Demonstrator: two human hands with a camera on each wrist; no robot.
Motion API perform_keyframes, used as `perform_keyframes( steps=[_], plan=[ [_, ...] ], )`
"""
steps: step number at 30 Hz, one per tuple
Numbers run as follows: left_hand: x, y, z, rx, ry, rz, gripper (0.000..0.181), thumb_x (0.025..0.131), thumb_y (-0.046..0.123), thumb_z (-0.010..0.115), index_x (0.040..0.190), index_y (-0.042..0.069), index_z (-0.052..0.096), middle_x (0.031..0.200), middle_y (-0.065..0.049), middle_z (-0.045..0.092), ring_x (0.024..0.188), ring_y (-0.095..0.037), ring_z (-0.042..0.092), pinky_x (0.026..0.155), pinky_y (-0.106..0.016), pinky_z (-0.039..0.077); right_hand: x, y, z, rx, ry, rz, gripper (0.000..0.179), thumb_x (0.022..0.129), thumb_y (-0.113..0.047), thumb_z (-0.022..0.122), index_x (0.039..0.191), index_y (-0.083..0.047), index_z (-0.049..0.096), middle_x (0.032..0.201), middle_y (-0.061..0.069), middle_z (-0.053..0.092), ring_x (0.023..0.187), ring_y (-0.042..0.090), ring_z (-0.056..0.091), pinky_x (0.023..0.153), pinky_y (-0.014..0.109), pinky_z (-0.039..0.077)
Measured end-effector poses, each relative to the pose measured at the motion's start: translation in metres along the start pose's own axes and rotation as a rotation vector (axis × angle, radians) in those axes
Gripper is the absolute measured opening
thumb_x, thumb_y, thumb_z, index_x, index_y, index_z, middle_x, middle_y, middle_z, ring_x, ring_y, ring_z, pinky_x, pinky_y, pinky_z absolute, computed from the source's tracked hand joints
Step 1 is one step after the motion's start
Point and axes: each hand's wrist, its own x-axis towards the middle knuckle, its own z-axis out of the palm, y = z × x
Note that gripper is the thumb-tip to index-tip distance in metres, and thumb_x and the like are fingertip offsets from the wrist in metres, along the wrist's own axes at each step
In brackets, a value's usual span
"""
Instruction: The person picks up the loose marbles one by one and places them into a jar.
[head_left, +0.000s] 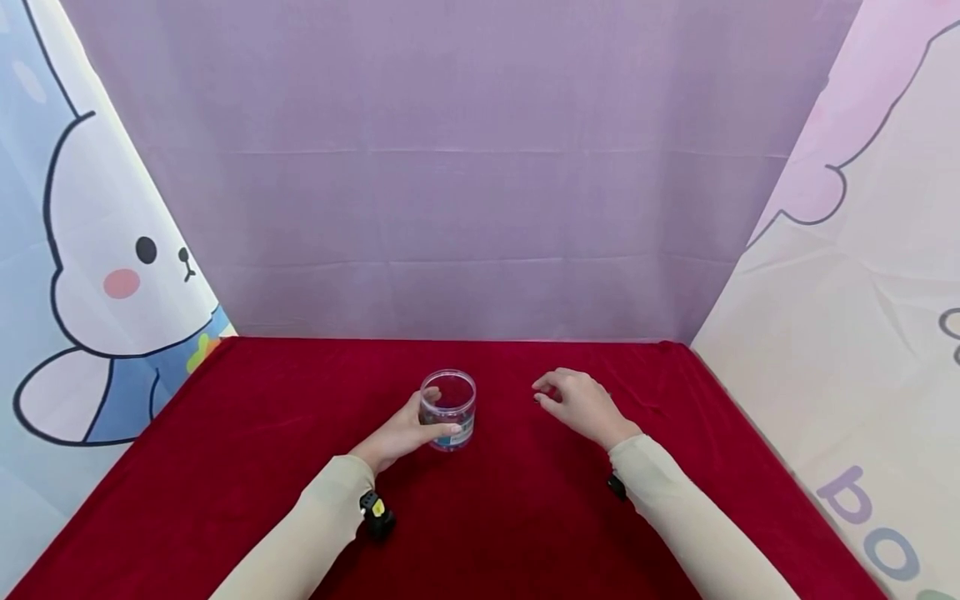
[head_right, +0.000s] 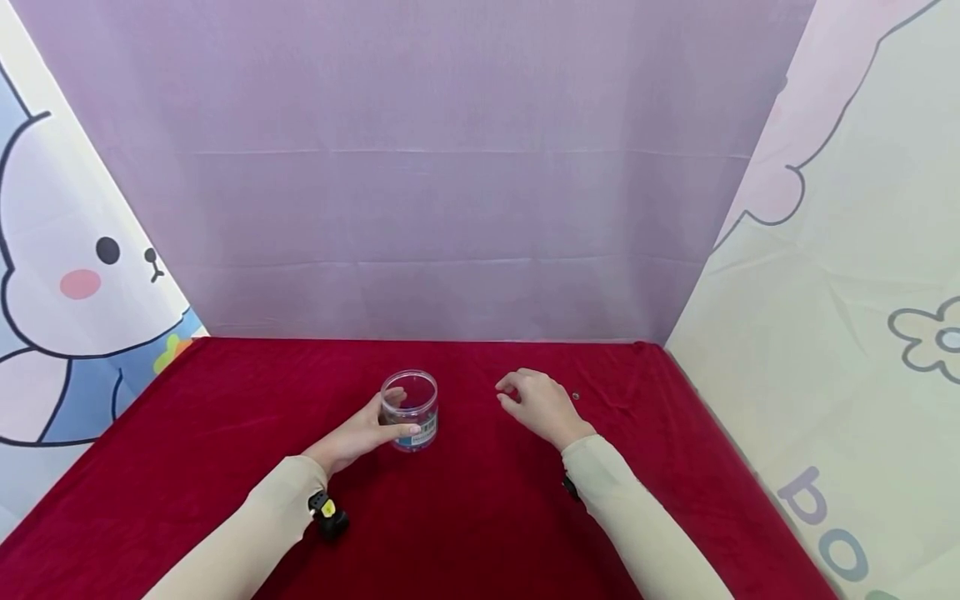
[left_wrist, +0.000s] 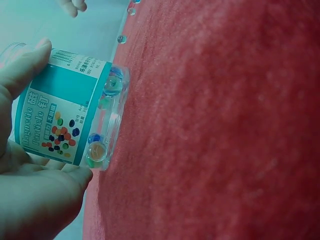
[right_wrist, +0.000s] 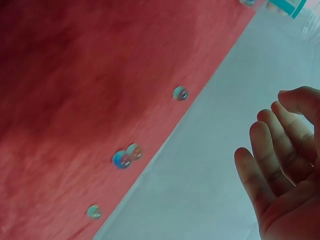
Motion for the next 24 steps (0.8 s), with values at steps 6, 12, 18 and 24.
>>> perform_keyframes(
  steps=[6, 12, 18, 24],
  plan=[
    [0.000, 0.000, -0.001, -0.004, -0.005, -0.001, 0.096, 0.086, 0.037, 0.080, 0.157, 0.009, 0.021, 0.159, -0.012, 0.029, 0.141, -0.036, 0.030, 0.108, -0.062, 0.034, 0.000, 0.018, -0.002, 0.012, -0.011, 0.066, 0.017, 0.092, -0.015, 0.073, 0.109, -0.012, 0.074, 0.097, -0.006, 0.067, 0.079, 0.010, 0.058, 0.068, 0.028, 0.052],
    [-0.001, 0.000, -0.001, -0.007, -0.003, -0.002, 0.096, 0.086, 0.037, 0.080, 0.157, 0.009, 0.022, 0.159, -0.012, 0.030, 0.140, -0.036, 0.031, 0.108, -0.062, 0.034, -0.002, 0.034, -0.002, 0.014, -0.046, 0.102, 0.020, 0.093, -0.015, 0.072, 0.113, -0.008, 0.073, 0.100, -0.004, 0.068, 0.083, 0.011, 0.061, 0.071, 0.030, 0.053],
    [0.000, 0.000, -0.001, -0.008, -0.002, -0.001, 0.096, 0.086, 0.037, 0.080, 0.157, 0.010, 0.022, 0.159, -0.012, 0.030, 0.140, -0.036, 0.032, 0.108, -0.061, 0.035, -0.005, 0.047, -0.003, 0.008, -0.042, 0.128, 0.021, 0.093, -0.014, 0.071, 0.113, -0.007, 0.073, 0.104, 0.000, 0.070, 0.090, 0.017, 0.064, 0.077, 0.037, 0.055],
    [-0.001, 0.000, 0.000, -0.015, -0.010, -0.001, 0.096, 0.087, 0.036, 0.080, 0.157, 0.009, 0.021, 0.159, -0.013, 0.028, 0.141, -0.037, 0.031, 0.108, -0.062, 0.034, -0.011, 0.057, -0.003, 0.002, -0.062, 0.167, 0.021, 0.093, -0.014, 0.072, 0.112, -0.006, 0.074, 0.104, 0.003, 0.070, 0.093, 0.021, 0.066, 0.078, 0.040, 0.056]
  ],
)
